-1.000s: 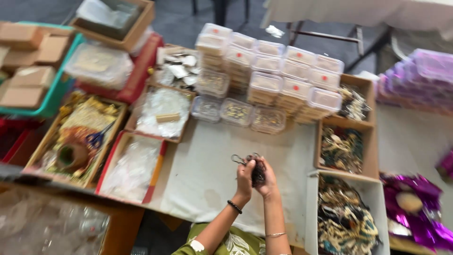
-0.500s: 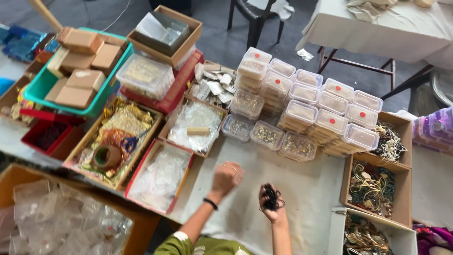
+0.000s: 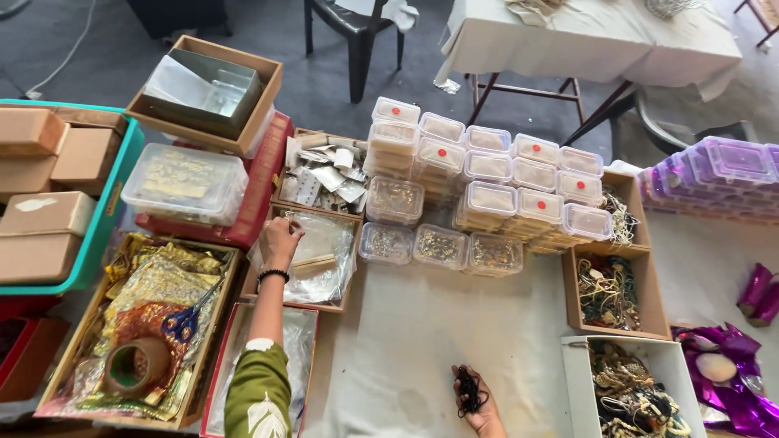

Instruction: The person opens a cardboard box using scissors and then organizes small plastic containers filled with jewelry components on a table. They proceed to pick up various beaded necklaces and bracelets, placing them into clear plastic bags for packaging.

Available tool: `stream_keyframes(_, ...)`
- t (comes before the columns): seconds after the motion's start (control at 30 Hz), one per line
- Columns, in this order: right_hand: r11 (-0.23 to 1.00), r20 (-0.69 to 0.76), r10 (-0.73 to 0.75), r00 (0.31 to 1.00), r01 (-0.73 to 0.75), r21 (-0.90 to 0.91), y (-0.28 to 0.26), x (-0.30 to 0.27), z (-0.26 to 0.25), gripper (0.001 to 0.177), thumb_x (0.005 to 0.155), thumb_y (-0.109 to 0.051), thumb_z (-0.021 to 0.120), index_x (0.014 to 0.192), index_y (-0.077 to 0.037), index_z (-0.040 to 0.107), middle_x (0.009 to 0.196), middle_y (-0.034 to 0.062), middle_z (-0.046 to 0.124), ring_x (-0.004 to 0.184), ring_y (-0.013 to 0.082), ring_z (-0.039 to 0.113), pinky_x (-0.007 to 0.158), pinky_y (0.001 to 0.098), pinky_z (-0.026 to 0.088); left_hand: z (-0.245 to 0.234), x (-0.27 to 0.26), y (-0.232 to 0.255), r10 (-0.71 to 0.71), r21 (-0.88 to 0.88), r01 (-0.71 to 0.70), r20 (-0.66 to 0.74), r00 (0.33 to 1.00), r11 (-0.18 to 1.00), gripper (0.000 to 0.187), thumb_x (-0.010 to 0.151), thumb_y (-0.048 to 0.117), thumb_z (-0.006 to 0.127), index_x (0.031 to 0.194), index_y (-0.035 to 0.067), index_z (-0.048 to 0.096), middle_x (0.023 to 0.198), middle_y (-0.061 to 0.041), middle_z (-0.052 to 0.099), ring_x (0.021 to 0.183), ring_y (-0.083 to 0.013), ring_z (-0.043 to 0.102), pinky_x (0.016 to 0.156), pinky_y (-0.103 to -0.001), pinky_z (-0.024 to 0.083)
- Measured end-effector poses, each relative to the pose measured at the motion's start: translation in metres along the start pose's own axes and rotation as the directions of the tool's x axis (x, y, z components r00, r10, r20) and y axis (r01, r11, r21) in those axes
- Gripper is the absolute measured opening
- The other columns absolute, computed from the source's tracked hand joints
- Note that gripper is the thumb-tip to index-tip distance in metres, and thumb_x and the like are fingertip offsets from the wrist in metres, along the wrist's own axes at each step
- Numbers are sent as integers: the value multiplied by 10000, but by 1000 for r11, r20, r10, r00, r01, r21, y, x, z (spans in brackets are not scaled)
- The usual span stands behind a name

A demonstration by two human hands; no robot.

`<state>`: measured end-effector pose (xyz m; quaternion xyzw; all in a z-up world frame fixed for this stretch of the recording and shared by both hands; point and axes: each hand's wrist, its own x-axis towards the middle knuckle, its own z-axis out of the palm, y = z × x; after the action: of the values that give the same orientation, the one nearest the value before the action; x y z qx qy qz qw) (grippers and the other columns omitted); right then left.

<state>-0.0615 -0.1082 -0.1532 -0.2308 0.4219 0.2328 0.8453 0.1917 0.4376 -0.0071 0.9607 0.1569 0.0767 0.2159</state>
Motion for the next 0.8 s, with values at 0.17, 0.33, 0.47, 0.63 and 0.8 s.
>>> stream_keyframes(0.17, 996, -16, -88, 996, 87, -37, 8, -8, 4, 263, 906, -267, 659, 1112, -107, 691, 1220, 66, 718, 762, 195, 690, 410, 219, 479, 9, 4, -8, 200, -81, -215, -162, 966, 973, 170, 938, 224, 742, 1037, 157, 622, 1100, -132, 673, 975, -325, 669, 805, -445, 548)
stream_keyframes(0.33, 889, 50, -191, 980, 195, -416, 7, -7, 2, 334, 912, -89, 702, 1240, -29, 708, 1170, 81, 753, 806, 138, 691, 683, 242, 595, -35, -21, 24, 98, -594, -165, -144, 985, 787, 191, 1216, 153, 310, 1108, 106, 461, 856, -59, 638, 727, -221, 687, 653, -340, 582)
stream_keyframes(0.47, 496, 38, -135, 990, 101, -863, 7, -60, 79, 371, 911, -188, 696, 1240, -34, 770, 1034, 12, 777, 729, 83, 637, 609, 261, 520, -50, -83, 90, 288, -460, -442, -368, 884, 771, 115, 1096, 157, 445, 1167, 68, 432, 791, -36, 580, 687, -168, 621, 599, -335, 491)
stream_keyframes(0.63, 693, 445, 110, 889, 252, -676, 9, -95, 121, 749, 974, -469, 692, 1585, -106, 457, 870, -38, 624, 804, 61, 554, 688, 205, 483, -2, -185, 171, 115, -929, -74, -34, 993, 363, 135, 1163, 238, 391, 1103, 122, 426, 794, 33, 459, 626, -48, 426, 558, -219, 405)
stream_keyframes(0.8, 883, 426, 316, 848, -99, -459, -8, -131, 143, 779, 921, -522, 654, 1546, -100, 459, 770, -50, 590, 633, 68, 502, 480, 212, 368, 43, -256, 228, 158, -970, 243, 238, 958, -18, 117, 1094, 267, 454, 1111, 157, 419, 783, 36, 458, 590, -44, 384, 488, -206, 304)
